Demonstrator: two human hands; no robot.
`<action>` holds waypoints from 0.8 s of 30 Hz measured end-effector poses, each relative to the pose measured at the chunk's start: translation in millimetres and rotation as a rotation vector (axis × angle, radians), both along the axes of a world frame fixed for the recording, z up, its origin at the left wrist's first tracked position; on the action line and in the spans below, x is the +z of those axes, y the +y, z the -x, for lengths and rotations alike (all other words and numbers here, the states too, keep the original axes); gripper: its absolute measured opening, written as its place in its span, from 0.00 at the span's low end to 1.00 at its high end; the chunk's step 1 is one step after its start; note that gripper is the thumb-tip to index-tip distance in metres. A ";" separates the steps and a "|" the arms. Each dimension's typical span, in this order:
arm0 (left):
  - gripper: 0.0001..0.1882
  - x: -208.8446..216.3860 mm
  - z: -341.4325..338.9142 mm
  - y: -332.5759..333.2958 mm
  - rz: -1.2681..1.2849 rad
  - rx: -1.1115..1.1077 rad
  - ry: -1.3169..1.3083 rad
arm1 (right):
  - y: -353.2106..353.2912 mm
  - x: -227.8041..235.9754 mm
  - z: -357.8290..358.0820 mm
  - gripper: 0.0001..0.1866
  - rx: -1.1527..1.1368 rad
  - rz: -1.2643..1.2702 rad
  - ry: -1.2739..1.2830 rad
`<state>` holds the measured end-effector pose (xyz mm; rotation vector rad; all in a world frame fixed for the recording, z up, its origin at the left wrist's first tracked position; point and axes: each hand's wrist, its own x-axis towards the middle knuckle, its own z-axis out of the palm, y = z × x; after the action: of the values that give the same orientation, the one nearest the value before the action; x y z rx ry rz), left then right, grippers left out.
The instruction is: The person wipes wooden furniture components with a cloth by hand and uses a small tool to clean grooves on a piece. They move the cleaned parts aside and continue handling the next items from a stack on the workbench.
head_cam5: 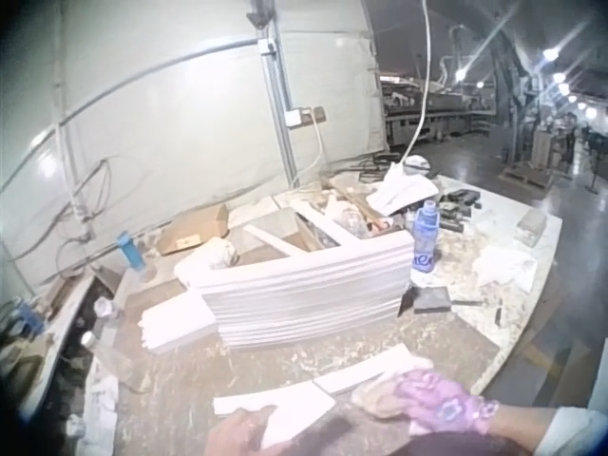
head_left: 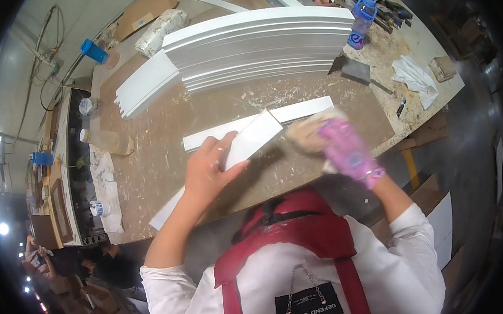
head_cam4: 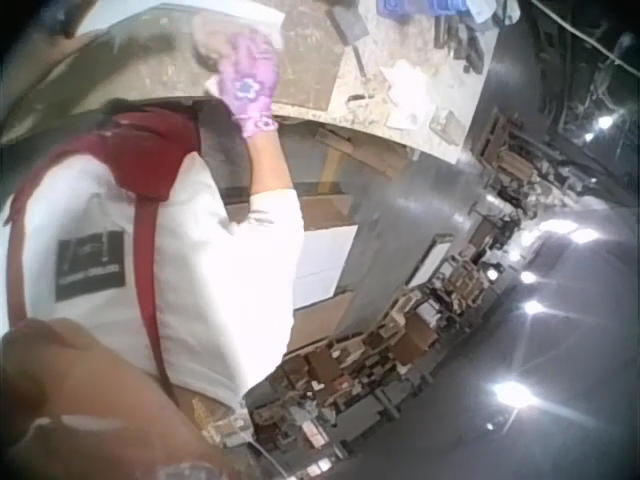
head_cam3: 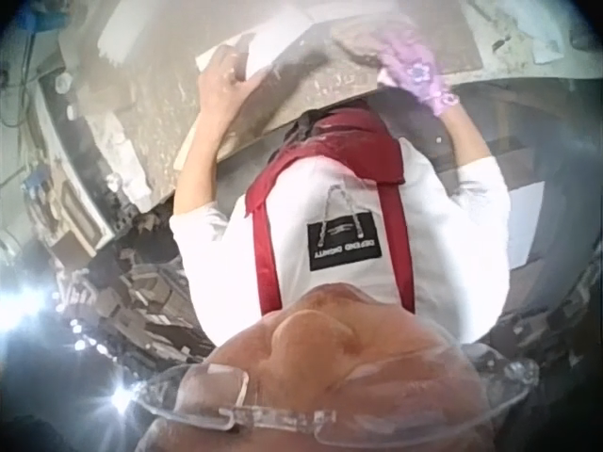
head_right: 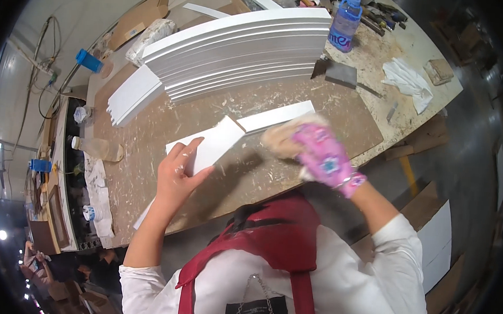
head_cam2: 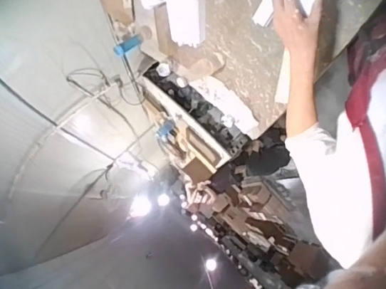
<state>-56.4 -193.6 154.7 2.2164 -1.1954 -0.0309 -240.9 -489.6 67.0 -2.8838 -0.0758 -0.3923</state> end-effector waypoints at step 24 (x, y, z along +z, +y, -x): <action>0.29 -10.8 58.3 -146.2 -0.080 -0.211 0.333 | -50.7 76.9 6.5 0.14 -0.138 -1.517 0.182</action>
<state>-114.7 -339.8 143.9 2.0392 -1.2479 -0.5205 -247.4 -540.3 143.9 -1.4025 0.3150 -0.0880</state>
